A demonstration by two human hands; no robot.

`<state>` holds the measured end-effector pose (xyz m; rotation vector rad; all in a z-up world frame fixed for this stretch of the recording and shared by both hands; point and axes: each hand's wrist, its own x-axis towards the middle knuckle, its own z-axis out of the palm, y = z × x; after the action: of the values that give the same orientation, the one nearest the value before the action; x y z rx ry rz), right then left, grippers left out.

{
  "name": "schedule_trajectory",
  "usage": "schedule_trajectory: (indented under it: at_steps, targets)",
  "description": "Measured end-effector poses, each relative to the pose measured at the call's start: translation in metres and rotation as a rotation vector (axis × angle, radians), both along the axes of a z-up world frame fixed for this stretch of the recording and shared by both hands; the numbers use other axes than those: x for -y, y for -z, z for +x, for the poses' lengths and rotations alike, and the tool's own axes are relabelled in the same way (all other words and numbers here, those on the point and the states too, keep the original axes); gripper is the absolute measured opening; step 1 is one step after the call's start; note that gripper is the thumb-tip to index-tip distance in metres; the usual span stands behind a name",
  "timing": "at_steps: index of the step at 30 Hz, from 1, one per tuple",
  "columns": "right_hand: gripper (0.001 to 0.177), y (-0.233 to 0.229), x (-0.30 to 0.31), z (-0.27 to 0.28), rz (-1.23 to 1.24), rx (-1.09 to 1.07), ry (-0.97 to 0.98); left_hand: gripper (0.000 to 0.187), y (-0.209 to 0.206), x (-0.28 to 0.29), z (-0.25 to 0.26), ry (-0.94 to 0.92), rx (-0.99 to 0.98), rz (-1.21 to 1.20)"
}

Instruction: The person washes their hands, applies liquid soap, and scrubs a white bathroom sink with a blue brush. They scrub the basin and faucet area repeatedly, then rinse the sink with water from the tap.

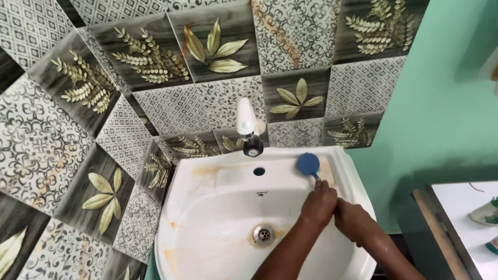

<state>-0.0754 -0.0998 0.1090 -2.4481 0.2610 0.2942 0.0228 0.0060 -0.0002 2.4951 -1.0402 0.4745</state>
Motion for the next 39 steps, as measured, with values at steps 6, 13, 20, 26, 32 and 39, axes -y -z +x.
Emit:
schedule_trajectory:
  at_steps: [6, 13, 20, 26, 32, 39]
  targets:
    - [0.031, -0.001, 0.029, -0.048, -0.172, 0.172, -0.073, 0.012, -0.011, 0.019, -0.062, 0.108, -0.031, 0.02]
    - [0.037, -0.016, 0.007, -0.004, 0.023, -0.055, 0.028, 0.019, 0.004, 0.013, -0.002, -0.074, 0.07, -0.033]
    - [0.035, 0.011, 0.051, -0.023, -0.074, 0.174, -0.192, 0.013, 0.002, 0.029, -0.048, -0.068, -0.024, 0.178]
    - [0.033, 0.035, 0.073, 0.003, -0.173, 0.224, -0.233, 0.018, -0.001, 0.044, -0.035, -0.082, -0.01, -0.08]
    - [0.033, 0.03, 0.059, 0.029, 0.089, 0.119, -0.21, 0.019, 0.003, 0.037, -0.001, -0.237, 0.025, 0.024]
    - [0.031, 0.064, 0.114, -0.028, -0.065, 0.793, -0.47, 0.014, 0.003, 0.068, -0.087, -0.102, 0.137, 0.066]
